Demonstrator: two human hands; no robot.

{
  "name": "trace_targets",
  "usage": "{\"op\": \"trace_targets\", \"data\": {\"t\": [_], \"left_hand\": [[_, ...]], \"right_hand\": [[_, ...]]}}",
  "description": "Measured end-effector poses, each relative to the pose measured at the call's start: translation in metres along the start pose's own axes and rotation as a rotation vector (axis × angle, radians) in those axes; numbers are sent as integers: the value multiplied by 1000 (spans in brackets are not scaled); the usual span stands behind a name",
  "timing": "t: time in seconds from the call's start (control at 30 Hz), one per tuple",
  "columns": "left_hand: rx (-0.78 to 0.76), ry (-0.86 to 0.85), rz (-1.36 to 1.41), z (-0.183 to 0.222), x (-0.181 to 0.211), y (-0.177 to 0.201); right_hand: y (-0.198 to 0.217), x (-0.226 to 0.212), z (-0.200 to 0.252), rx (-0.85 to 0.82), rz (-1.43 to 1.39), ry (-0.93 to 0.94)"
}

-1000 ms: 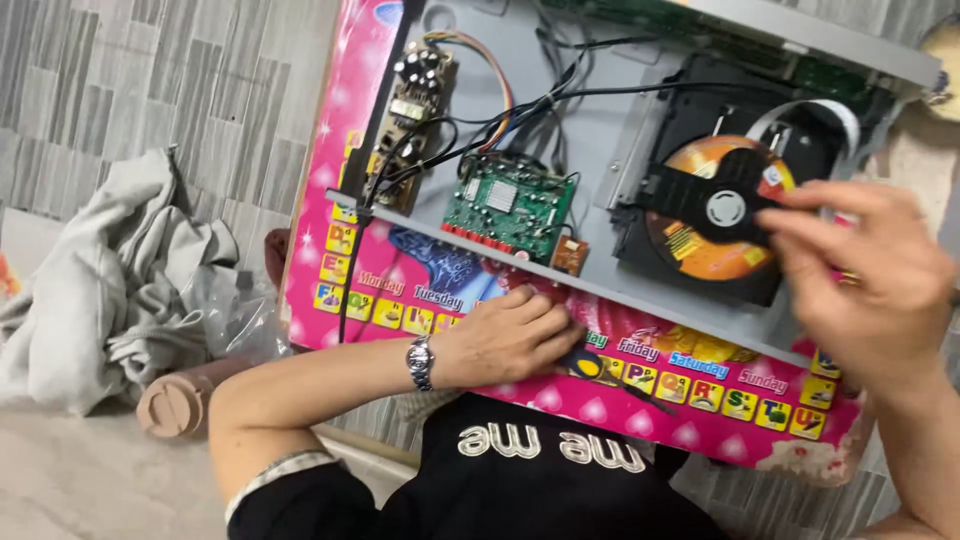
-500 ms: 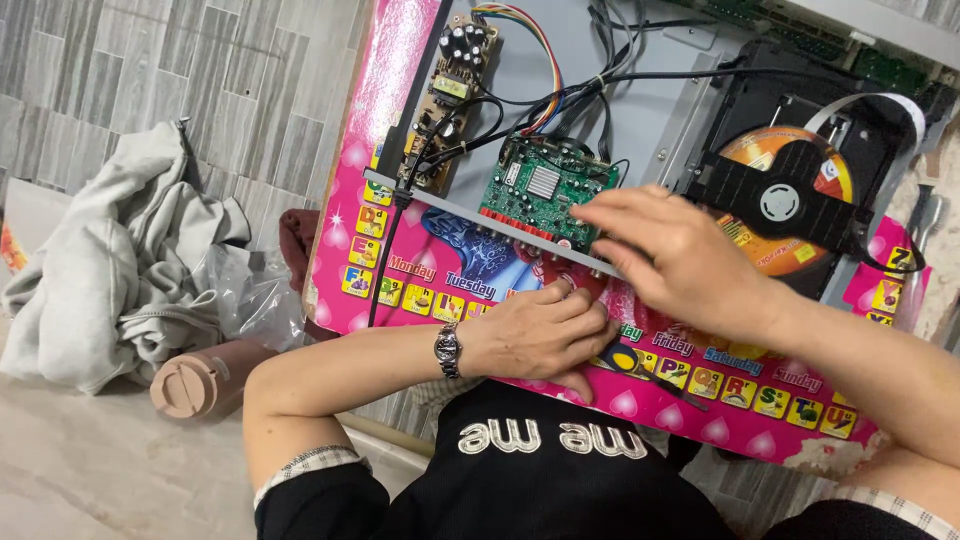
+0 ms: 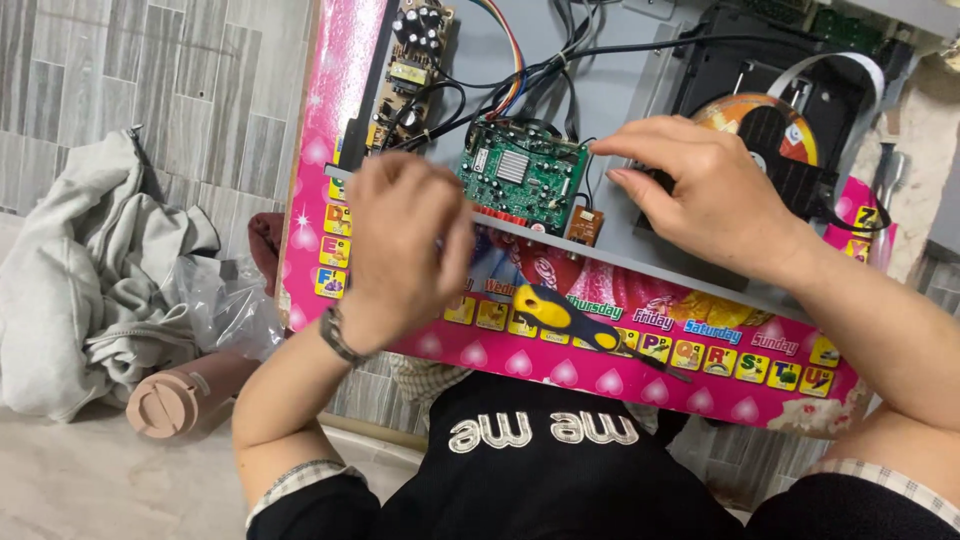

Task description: Repairing a DVD player by unscrewing the main circuit board and cleaning it with a brush

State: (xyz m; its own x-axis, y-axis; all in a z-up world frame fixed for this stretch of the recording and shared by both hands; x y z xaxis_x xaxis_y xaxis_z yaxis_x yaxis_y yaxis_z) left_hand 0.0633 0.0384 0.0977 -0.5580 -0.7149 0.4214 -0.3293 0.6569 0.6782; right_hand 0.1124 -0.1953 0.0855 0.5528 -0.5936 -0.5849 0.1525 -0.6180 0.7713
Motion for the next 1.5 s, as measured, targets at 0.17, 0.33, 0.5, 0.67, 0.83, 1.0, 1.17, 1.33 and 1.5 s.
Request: {"op": "trace_targets", "data": {"t": [0.17,0.33,0.5,0.67,0.83,1.0,1.17,1.33,1.5], "left_hand": [[-96,38,-104,8,-22,-12],[-134,19,-253,16,-25,-24],[-202,22,-243,14,-27,-29],[-248,15,-184,12,-28,-34],[-234,94,-59,11,-30,-38],[-199,251,56,9,-32,-34],[-199,278,79,9,-30,-34],[-153,265,92,10,-29,-34],[-218,148,-13,12,-29,-36]], "right_hand": [[-7,10,-2,-19,105,110],[-26,20,2,-70,288,123],[-32,15,-10,-168,252,100],[-36,12,-11,-143,213,51],[-39,13,-8,-97,220,22],[-41,10,-6,-59,174,-11],[-36,8,-7,-31,92,-29],[-37,12,-4,-28,54,-84],[-37,14,-4,-112,89,-24]]}}
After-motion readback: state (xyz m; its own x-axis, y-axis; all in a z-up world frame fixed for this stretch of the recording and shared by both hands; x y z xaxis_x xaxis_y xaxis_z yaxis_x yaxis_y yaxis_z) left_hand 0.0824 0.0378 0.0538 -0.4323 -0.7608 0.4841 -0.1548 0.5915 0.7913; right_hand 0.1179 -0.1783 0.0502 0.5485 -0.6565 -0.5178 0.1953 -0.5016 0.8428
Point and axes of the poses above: each hand's wrist, its own z-axis away from the middle knuckle, its own y-axis out of the back of the hand, x = y × z, the point moved 4 cm from there along -z, towards the middle knuckle, and after that the axes turned 6 degrees about x, right-handed, at the moved point
